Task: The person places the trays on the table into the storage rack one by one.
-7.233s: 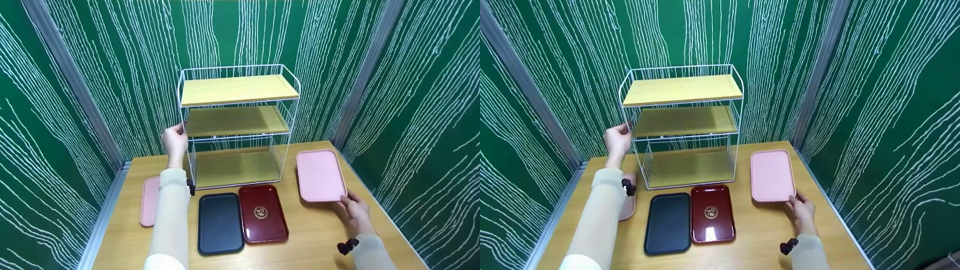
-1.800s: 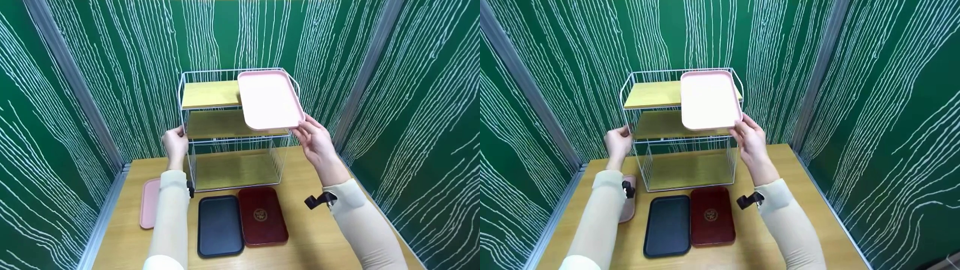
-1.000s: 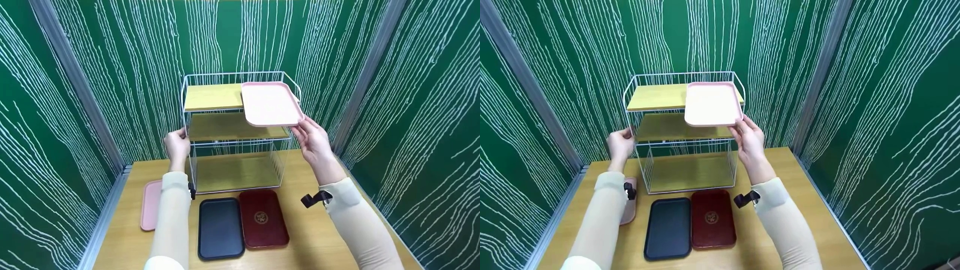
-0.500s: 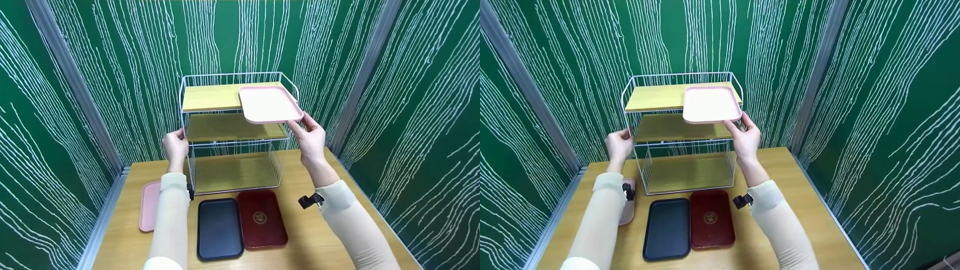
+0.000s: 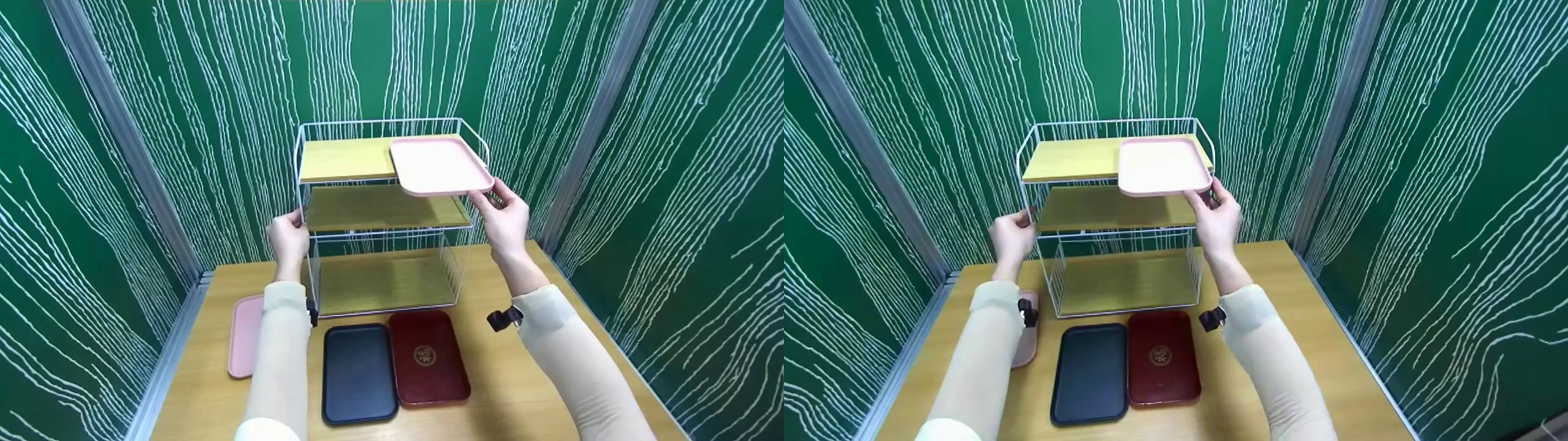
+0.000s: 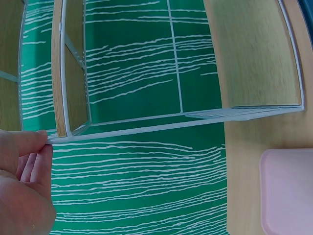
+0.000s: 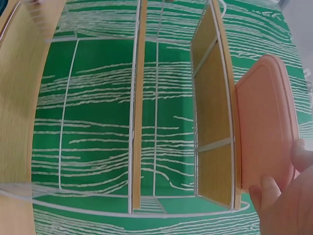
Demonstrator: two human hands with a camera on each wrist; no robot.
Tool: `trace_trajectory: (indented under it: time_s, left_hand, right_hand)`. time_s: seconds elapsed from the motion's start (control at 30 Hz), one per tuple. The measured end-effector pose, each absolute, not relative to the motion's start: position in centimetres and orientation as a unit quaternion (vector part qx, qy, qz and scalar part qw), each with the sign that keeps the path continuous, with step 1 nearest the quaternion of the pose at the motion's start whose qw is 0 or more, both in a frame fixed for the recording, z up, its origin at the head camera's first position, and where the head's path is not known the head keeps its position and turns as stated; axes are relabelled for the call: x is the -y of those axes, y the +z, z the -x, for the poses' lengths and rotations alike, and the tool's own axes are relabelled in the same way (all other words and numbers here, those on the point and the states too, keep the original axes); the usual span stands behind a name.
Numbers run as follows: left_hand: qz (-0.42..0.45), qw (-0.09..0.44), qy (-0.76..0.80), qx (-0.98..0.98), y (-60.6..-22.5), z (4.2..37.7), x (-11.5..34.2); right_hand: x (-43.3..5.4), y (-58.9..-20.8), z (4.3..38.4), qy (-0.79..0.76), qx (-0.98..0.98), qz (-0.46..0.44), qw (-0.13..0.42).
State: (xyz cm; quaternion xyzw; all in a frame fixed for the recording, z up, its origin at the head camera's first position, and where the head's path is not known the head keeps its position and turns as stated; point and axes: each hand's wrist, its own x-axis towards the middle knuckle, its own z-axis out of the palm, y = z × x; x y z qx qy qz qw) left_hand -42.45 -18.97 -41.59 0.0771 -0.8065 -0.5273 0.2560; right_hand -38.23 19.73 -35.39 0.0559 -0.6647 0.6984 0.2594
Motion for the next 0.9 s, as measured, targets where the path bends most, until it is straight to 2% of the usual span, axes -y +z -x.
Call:
trace_trajectory:
  time_s: [0.5, 0.9]
  left_hand:
    - [-0.074, 0.267, -0.504, 0.818, -41.4, 42.9, 18.8]
    - [-0.07, 0.273, -0.504, 0.817, -41.7, 42.6, 18.9]
  right_hand:
    - [-20.5, -35.0, 40.1, 0.619, 0.728, -0.075, 0.285]
    - [-20.2, -34.8, 41.1, 0.561, 0.775, -0.049, 0.287]
